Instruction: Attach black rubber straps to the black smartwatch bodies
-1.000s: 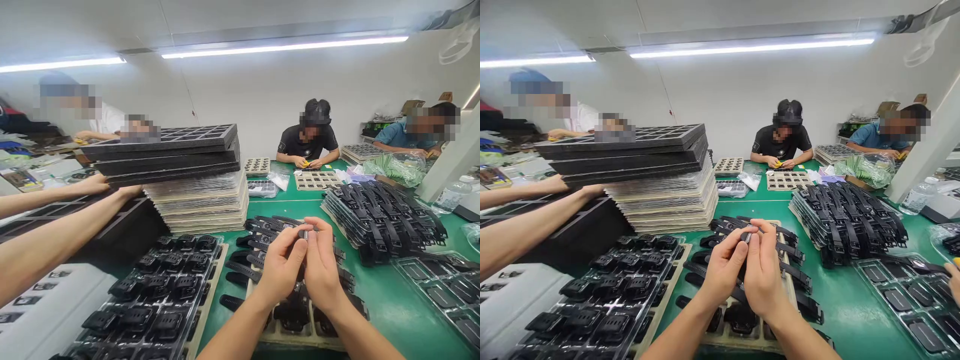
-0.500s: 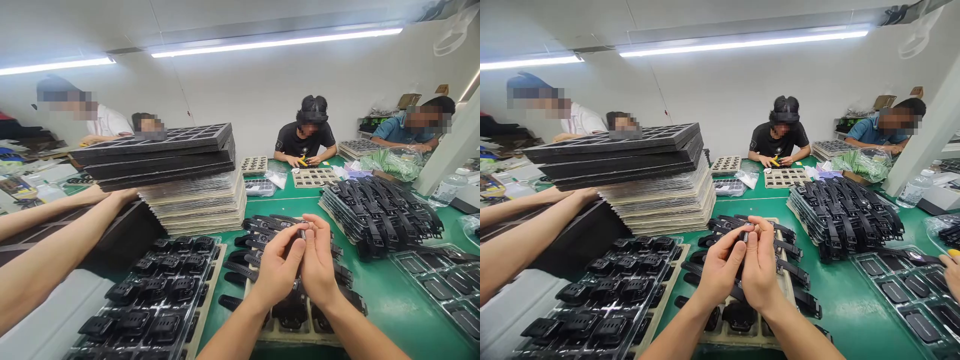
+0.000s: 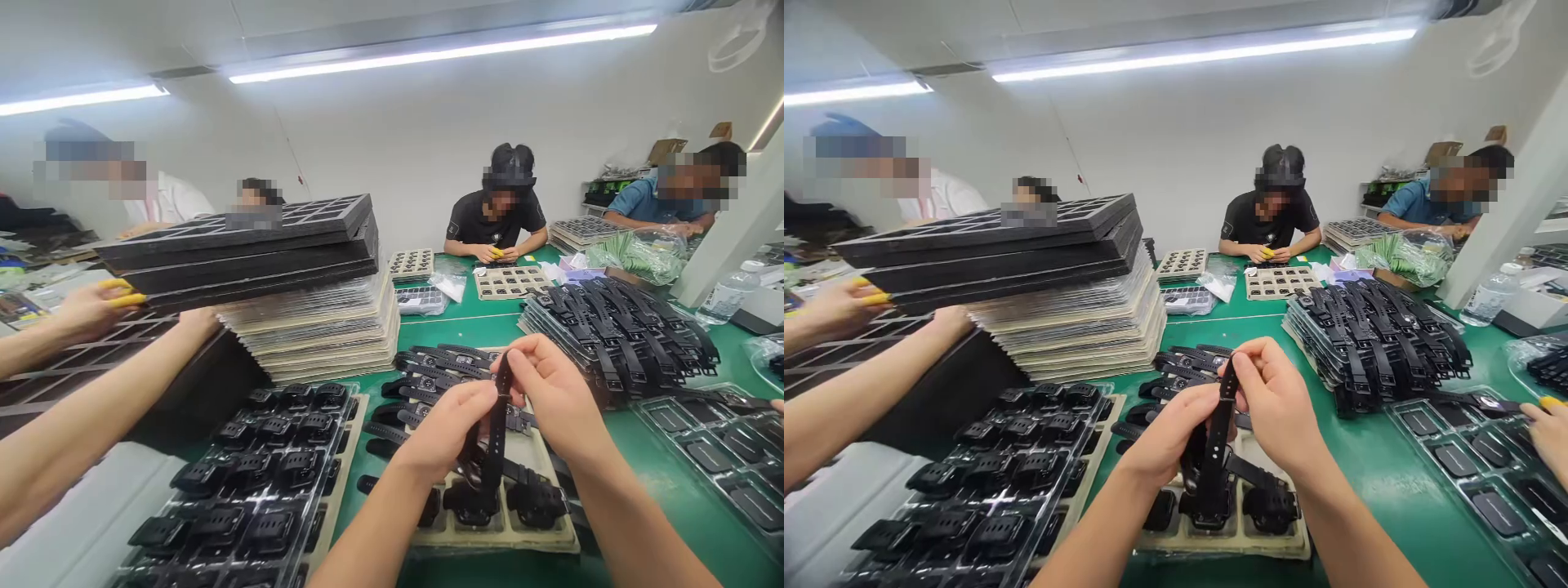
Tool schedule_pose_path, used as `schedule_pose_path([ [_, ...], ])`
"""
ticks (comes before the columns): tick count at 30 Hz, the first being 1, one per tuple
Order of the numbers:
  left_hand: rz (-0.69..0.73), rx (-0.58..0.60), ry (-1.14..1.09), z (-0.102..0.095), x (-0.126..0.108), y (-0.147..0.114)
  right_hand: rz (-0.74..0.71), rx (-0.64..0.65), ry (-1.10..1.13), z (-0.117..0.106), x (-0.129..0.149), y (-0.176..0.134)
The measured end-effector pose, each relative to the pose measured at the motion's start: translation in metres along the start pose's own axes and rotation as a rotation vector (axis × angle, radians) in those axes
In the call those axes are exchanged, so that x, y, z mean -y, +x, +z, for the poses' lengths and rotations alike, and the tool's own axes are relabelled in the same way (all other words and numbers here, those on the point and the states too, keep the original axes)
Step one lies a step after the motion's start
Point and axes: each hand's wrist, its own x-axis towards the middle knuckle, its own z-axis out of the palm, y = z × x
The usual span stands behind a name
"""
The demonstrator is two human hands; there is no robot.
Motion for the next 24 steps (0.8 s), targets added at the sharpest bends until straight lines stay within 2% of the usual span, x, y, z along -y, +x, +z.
schedule_pose_path([
  [4,-0.083,0.044,-0.006,0.000,0.003,0.000,-0.028,-0.102,0.043,0.002,-0.002,0.001],
  [13,-0.064,0.171,-0.135,-0.002,0.010,0.004,-0.085,-0.182,-0.037,0.002,-0.004,0.006],
  [24,-0.100,0.177,-0.136,-0.002,0.010,0.005,-0.060,-0.191,0.023,0.001,-0.001,0.009],
])
